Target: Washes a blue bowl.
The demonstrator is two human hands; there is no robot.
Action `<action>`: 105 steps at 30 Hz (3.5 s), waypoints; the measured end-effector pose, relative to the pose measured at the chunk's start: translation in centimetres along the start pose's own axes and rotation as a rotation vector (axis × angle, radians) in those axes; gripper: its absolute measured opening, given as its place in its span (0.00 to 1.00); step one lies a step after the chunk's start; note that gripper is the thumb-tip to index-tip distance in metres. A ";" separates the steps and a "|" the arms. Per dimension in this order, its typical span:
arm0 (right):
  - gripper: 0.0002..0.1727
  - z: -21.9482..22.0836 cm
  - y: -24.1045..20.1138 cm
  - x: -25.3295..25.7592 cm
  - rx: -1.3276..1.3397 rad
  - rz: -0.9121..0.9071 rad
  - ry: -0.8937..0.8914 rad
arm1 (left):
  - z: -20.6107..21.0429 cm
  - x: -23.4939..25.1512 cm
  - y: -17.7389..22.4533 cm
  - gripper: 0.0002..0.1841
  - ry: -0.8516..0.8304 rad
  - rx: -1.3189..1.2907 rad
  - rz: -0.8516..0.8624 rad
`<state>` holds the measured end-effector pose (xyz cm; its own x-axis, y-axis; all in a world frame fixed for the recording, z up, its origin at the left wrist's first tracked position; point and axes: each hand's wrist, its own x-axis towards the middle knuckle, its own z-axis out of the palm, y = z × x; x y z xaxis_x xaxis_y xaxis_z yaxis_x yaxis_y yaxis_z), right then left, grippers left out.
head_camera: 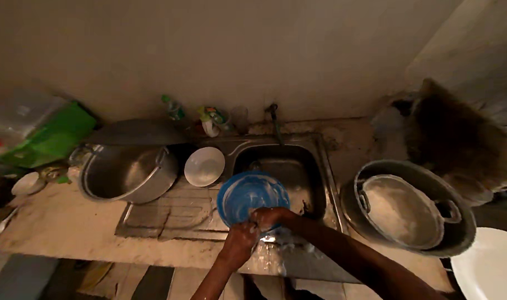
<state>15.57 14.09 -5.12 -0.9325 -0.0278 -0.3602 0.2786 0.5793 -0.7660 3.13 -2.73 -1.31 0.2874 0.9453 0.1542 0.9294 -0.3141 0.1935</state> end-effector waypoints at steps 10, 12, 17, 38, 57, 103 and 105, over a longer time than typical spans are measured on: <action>0.21 1.0 -0.6 1.5 -0.097 0.349 0.373 | 0.1 -1.0 1.7 0.09 0.065 0.029 0.006; 0.24 -2.0 -0.2 -0.1 0.020 0.361 0.505 | -0.7 -0.3 1.4 0.09 0.065 0.010 -0.068; 0.25 -9.1 -7.7 -8.7 0.304 0.305 1.118 | -3.0 3.5 -0.3 0.18 0.205 -0.184 -0.365; 0.24 -5.9 -12.0 -7.5 0.009 0.033 1.421 | -10.4 9.6 4.7 0.19 0.678 -0.082 -0.804; 0.22 -8.5 -11.9 -8.8 -0.040 0.053 1.217 | -12.3 8.1 3.9 0.19 0.768 -0.144 -0.579; 0.20 -15.9 -5.8 -14.1 0.736 -0.144 0.964 | -18.0 4.4 0.9 0.12 0.741 -0.737 -0.292; 0.17 -16.1 -8.9 -14.9 0.647 -0.117 0.902 | -18.3 4.7 -0.1 0.15 0.513 -0.756 -0.324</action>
<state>23.25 22.43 15.66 -0.7130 0.6994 0.0495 0.0004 0.0710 -0.9975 0.12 0.20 17.12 -0.2588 0.8992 0.3528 0.5004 -0.1876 0.8452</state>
